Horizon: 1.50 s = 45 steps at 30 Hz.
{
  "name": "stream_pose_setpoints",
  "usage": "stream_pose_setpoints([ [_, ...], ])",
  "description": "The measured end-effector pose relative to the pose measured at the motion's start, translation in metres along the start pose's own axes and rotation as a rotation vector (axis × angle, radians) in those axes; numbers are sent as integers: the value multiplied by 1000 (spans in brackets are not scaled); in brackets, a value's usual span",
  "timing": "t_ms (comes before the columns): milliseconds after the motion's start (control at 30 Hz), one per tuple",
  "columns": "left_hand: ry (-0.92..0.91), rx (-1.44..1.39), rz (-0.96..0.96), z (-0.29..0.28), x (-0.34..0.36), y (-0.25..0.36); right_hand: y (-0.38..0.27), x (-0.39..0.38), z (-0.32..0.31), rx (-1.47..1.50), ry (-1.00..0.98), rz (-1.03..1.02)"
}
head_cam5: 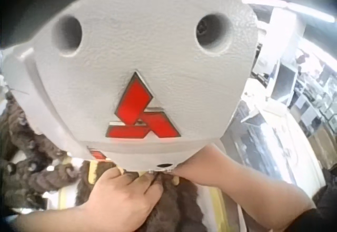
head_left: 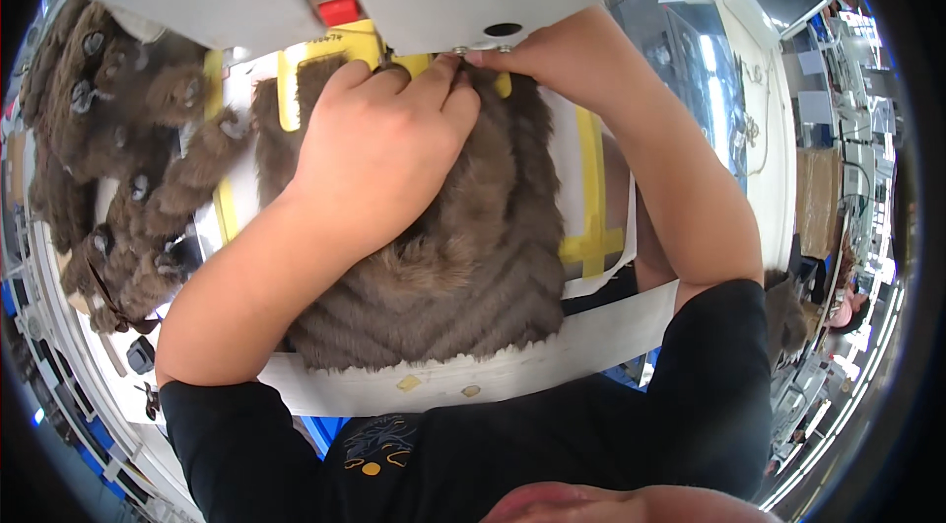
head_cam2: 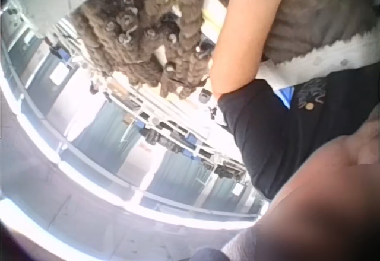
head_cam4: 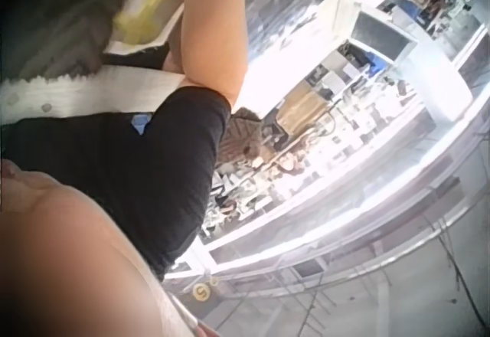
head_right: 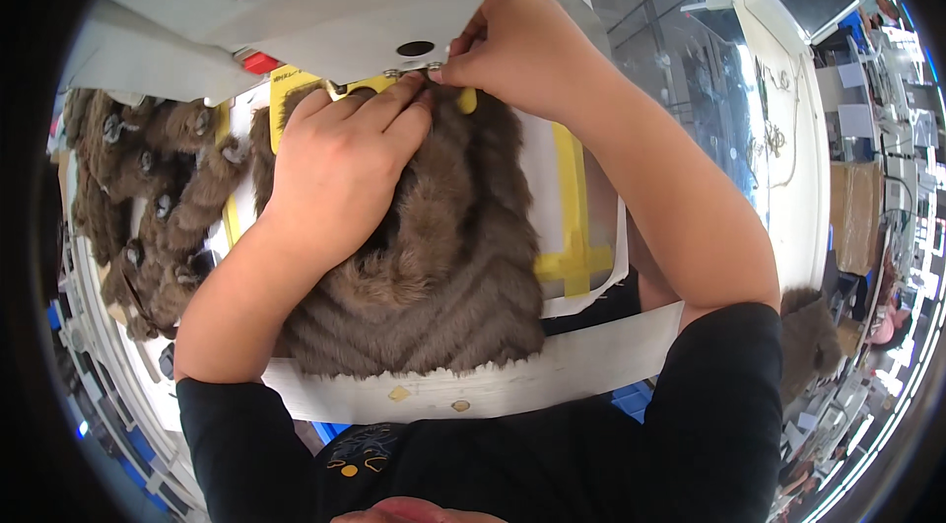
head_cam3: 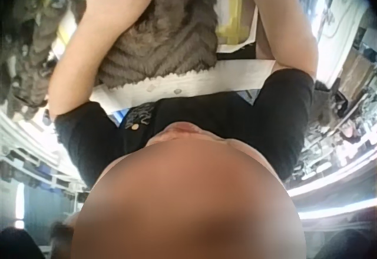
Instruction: Sewing fur panels together using an industrial sewing machine to manufacture bags or accessories.
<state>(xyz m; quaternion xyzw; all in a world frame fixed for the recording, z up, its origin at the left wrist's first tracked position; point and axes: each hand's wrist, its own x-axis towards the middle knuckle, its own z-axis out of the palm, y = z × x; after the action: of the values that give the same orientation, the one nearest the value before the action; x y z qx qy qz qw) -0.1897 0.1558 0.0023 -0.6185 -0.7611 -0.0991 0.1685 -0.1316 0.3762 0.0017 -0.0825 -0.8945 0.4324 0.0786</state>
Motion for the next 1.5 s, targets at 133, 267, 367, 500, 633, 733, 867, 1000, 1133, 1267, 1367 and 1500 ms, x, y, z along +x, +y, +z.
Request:
stream_pose_setpoints([
  [133, -89, 36, -62, -1, 1, 2, 9, 4, 3, -36, 12, -19],
  [267, 17, 38, -32, 3, 6, 2, 12, 5, 4, -39, 30, -33],
  [367, 12, 39, -41, 2, 6, 3, 9, 2, 2, 84, 3, 27],
  [500, -107, 12, -101, 0, 3, 5, 9, 1, 4, 52, -15, 77],
  [633, -3, 28, -69, 4, 4, 5, 16, 7, 10, -177, 87, -62],
  [733, -33, 27, -80, 4, 5, 6, 15, 10, 9, -159, 51, -14],
  [867, -23, 35, -68, 2, 7, 8, -2, 4, 2, -186, 144, -130],
  [1000, -42, 46, -84, 1, 5, 9, -14, -35, -18, -169, -67, -145],
  [1133, -11, 43, -61, 3, 4, 7, -11, -45, -10, -157, -104, -351],
  [1267, -10, 40, -61, 4, 6, 6, -10, -50, -6, -292, -108, -365],
  [1367, -13, 11, -58, 4, 6, 6, -12, -55, -5, -421, -112, -341],
  [1500, 23, -7, -67, 7, 6, 3, -14, -54, -2, -430, -55, -430],
])
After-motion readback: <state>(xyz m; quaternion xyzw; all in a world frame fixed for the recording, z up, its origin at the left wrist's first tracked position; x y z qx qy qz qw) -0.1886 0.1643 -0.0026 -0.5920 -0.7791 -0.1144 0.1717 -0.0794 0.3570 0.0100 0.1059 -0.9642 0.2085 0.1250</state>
